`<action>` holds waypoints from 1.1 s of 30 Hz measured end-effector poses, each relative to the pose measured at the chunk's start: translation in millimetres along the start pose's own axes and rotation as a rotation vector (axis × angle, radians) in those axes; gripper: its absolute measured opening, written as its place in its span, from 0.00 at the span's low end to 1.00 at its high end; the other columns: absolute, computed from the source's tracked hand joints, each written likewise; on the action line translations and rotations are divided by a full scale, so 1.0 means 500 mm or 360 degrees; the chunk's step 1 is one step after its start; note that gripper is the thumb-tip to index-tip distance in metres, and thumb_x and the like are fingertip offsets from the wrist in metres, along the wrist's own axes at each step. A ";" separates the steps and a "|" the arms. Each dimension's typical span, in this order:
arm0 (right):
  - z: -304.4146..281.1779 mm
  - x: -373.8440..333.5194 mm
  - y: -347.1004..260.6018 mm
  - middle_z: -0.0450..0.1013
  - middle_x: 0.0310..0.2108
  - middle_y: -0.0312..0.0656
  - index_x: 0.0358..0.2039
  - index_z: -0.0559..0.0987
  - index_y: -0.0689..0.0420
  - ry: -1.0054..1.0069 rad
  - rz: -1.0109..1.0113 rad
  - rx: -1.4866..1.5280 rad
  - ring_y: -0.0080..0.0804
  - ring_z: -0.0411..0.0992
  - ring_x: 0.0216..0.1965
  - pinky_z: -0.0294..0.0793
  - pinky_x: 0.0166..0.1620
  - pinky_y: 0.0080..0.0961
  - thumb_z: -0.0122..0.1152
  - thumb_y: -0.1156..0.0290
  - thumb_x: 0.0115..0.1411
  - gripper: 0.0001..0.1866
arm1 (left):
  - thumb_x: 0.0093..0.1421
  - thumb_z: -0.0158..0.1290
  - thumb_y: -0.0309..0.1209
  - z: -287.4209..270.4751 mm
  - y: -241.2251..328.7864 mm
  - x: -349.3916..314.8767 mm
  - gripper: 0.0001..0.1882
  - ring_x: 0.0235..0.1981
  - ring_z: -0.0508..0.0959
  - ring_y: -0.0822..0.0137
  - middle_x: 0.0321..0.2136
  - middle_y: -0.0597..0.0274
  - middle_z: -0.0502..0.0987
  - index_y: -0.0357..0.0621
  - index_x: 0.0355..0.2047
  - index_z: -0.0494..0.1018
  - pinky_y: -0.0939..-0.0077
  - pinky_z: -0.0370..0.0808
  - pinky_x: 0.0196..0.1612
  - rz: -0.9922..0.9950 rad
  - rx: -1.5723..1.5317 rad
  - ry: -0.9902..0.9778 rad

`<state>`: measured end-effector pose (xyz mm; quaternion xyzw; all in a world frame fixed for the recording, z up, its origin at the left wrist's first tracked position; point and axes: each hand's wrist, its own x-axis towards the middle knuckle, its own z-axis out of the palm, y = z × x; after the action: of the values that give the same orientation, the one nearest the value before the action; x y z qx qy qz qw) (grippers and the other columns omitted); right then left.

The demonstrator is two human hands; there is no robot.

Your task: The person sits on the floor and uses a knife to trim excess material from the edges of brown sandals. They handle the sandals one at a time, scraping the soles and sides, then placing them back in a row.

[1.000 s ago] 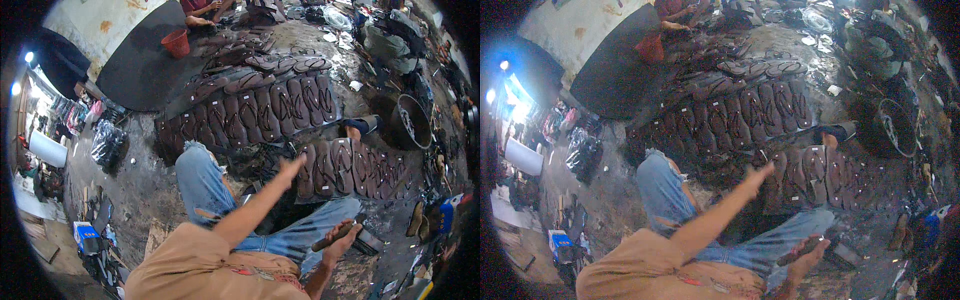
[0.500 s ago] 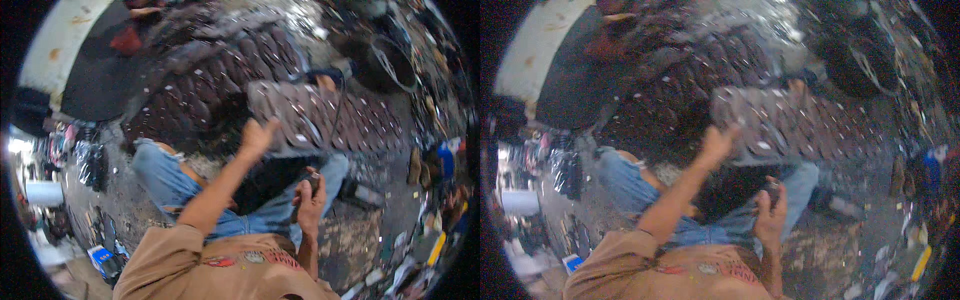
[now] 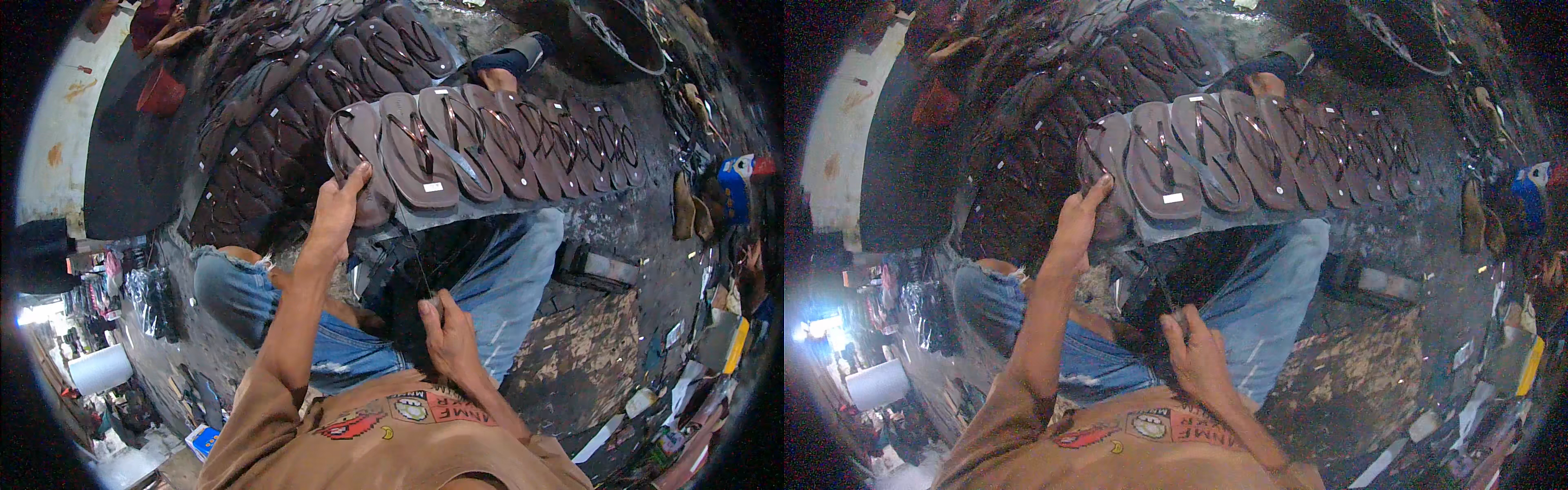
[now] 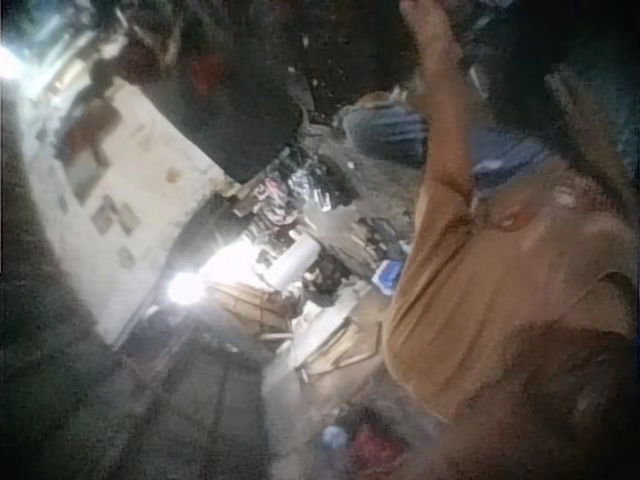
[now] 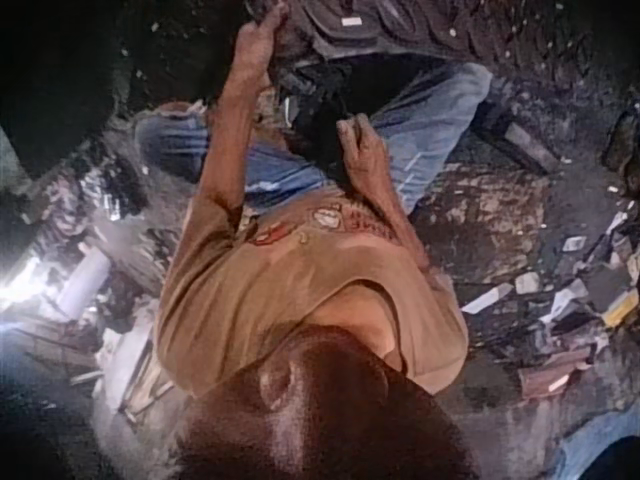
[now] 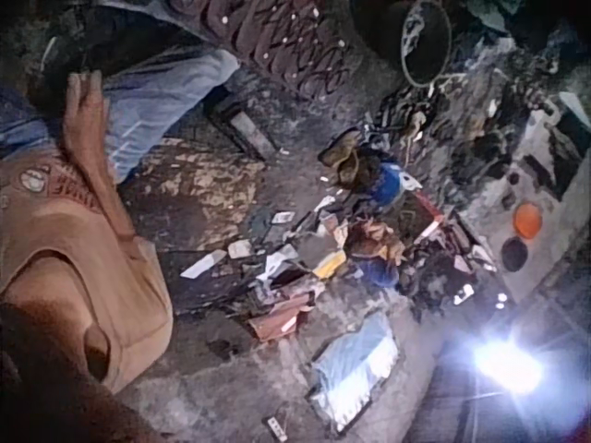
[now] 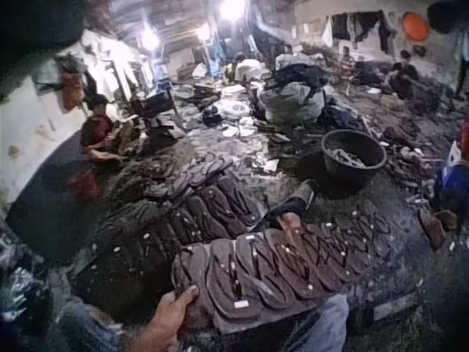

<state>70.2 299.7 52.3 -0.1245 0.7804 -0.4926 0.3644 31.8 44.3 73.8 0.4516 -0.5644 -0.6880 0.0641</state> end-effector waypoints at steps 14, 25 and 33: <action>0.052 0.259 0.087 0.76 0.45 0.64 0.49 0.76 0.64 -0.0048 -0.0426 0.0035 0.69 0.72 0.48 0.70 0.49 0.53 0.62 0.64 0.66 0.18 | 0.65 0.60 0.42 -0.007 -0.058 0.010 0.23 0.40 0.78 0.72 0.41 0.61 0.80 0.35 0.51 0.74 0.72 0.77 0.45 0.0089 -0.0179 -0.0104; 0.169 0.379 0.150 0.72 0.51 0.53 0.54 0.77 0.58 0.0466 -0.1100 -0.0586 0.57 0.67 0.54 0.65 0.57 0.49 0.61 0.61 0.61 0.23 | 0.65 0.58 0.46 -0.002 -0.066 -0.001 0.19 0.33 0.84 0.65 0.35 0.61 0.84 0.41 0.43 0.78 0.66 0.82 0.39 -0.0132 -0.0536 -0.0144; 0.167 0.408 0.143 0.71 0.39 0.47 0.50 0.79 0.59 0.0432 -0.0985 -0.0529 0.45 0.67 0.39 0.66 0.43 0.40 0.53 0.51 0.65 0.25 | 0.65 0.58 0.47 -0.014 -0.082 0.023 0.20 0.34 0.84 0.65 0.37 0.61 0.84 0.42 0.44 0.77 0.66 0.81 0.39 -0.0128 -0.0448 -0.0082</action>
<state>-3.7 164.6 -121.0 -0.3453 0.8163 -0.4582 0.0664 47.1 46.9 33.4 0.4426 -0.4453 -0.7737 0.0849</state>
